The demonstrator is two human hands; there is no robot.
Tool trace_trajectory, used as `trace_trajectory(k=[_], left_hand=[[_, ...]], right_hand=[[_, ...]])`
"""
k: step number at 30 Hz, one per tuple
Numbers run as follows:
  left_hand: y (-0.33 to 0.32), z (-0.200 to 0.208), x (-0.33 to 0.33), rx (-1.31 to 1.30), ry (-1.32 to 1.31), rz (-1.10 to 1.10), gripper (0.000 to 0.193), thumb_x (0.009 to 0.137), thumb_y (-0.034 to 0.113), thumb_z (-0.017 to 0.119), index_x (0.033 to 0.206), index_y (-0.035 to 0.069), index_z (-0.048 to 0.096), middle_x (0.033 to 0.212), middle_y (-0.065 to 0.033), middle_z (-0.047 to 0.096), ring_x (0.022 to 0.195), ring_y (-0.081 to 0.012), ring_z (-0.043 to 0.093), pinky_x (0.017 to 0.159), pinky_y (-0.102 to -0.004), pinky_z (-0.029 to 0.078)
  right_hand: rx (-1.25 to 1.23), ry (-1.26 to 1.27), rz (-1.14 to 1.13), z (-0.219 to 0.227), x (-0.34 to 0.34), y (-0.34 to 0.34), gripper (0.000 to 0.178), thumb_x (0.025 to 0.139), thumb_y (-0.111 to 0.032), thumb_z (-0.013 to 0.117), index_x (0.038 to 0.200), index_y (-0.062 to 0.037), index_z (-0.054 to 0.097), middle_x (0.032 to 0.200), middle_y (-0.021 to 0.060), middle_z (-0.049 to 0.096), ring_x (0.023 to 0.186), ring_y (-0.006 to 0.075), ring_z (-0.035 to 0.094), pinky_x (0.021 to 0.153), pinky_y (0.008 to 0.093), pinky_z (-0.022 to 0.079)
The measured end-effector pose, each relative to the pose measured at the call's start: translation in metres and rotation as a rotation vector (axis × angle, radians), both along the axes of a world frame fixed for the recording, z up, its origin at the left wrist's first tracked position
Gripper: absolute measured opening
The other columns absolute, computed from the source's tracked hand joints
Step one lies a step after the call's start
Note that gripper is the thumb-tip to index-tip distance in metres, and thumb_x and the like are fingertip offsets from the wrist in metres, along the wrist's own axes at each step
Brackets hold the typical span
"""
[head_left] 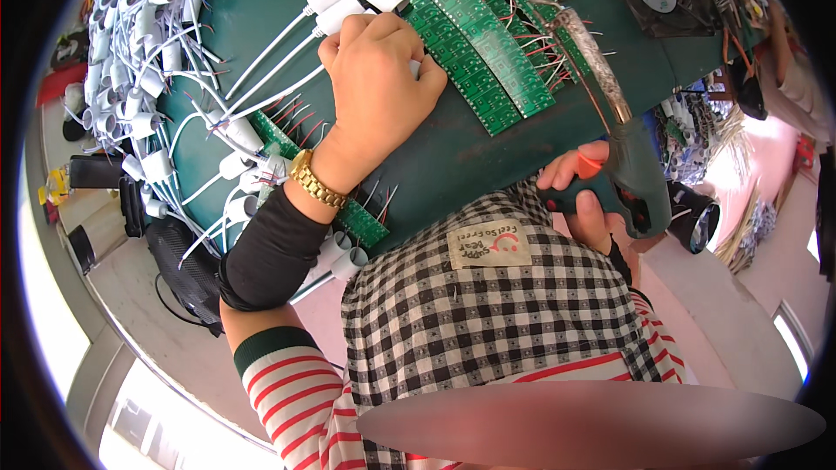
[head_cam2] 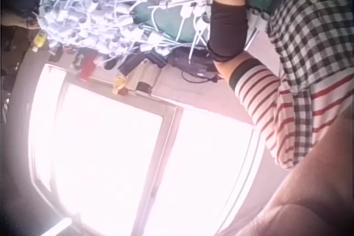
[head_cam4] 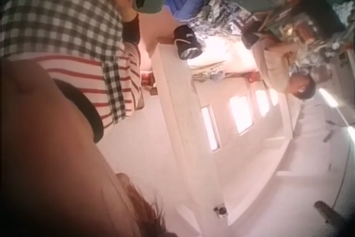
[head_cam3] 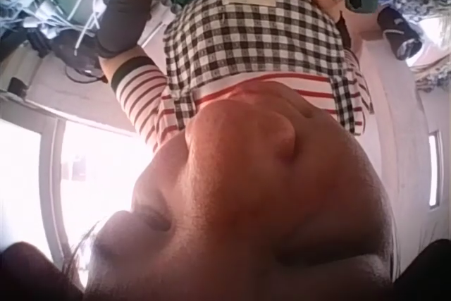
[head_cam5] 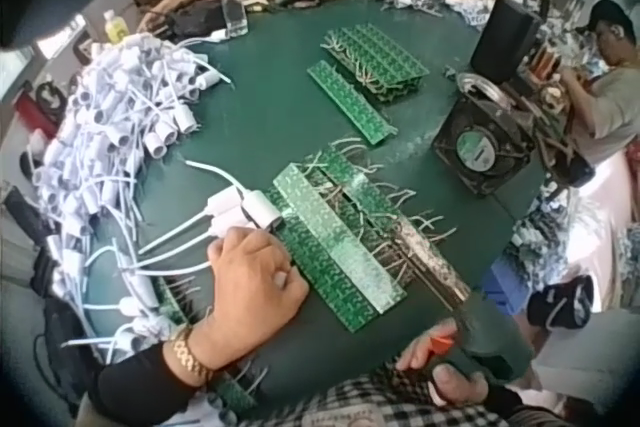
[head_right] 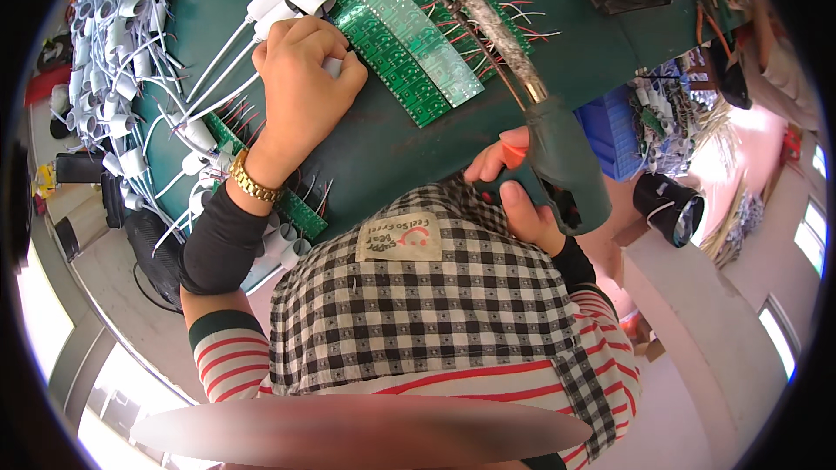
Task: The person solders wires to an LED circuit board strip, connecting electronic components with a soldering gun.
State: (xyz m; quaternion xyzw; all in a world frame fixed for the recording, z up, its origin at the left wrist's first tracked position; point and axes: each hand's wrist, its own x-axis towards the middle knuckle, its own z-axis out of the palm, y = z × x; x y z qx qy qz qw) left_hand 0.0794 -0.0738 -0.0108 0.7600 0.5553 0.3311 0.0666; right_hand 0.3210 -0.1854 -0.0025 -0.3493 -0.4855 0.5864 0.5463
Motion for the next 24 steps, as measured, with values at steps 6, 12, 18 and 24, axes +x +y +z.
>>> trace_trajectory(k=[6, 12, 18, 24], left_hand=[[-0.001, 0.004, 0.0, 0.003, 0.051, 0.009, 0.007, 0.063, 0.007, 0.065, 0.064, 0.008, 0.058, 0.078, 0.001, 0.059, 0.084, -0.0222, 0.053, 0.074, -0.0372, 0.033], [-0.001, 0.003, -0.002, 0.008, 0.055, 0.006, 0.007, 0.063, 0.008, 0.065, 0.065, 0.008, 0.058, 0.076, -0.0001, 0.057, 0.084, -0.0229, 0.053, 0.073, -0.0375, 0.034], [-0.001, 0.002, -0.002, 0.028, 0.034, 0.009, 0.009, 0.063, 0.012, 0.066, 0.059, 0.007, 0.059, 0.075, -0.0025, 0.057, 0.081, -0.0246, 0.052, 0.072, -0.0405, 0.034], [-0.004, 0.005, -0.002, 0.016, 0.061, -0.033, 0.007, 0.066, 0.012, 0.067, 0.066, 0.008, 0.061, 0.08, -0.0024, 0.058, 0.085, -0.0244, 0.053, 0.075, -0.0394, 0.035]], right_hand=[[-0.204, -0.097, 0.034, 0.009, -0.002, 0.002, 0.04, 0.083, -0.012, 0.058, 0.118, 0.0016, 0.044, 0.079, 0.0123, 0.054, 0.071, 0.0226, 0.058, 0.067, 0.0346, 0.048], [-0.249, -0.074, 0.06, 0.006, -0.007, -0.001, 0.041, 0.083, -0.013, 0.059, 0.119, 0.0012, 0.044, 0.078, 0.0113, 0.054, 0.07, 0.0215, 0.057, 0.065, 0.034, 0.048], [-0.301, -0.273, 0.107, 0.016, -0.01, -0.001, 0.04, 0.088, -0.015, 0.057, 0.125, -0.0055, 0.047, 0.079, 0.0058, 0.054, 0.073, 0.0159, 0.056, 0.068, 0.0324, 0.046], [-0.21, -0.107, -0.029, -0.004, -0.009, -0.001, 0.041, 0.083, -0.018, 0.06, 0.118, -0.0007, 0.047, 0.075, 0.0098, 0.052, 0.065, 0.0195, 0.055, 0.062, 0.0326, 0.048]])
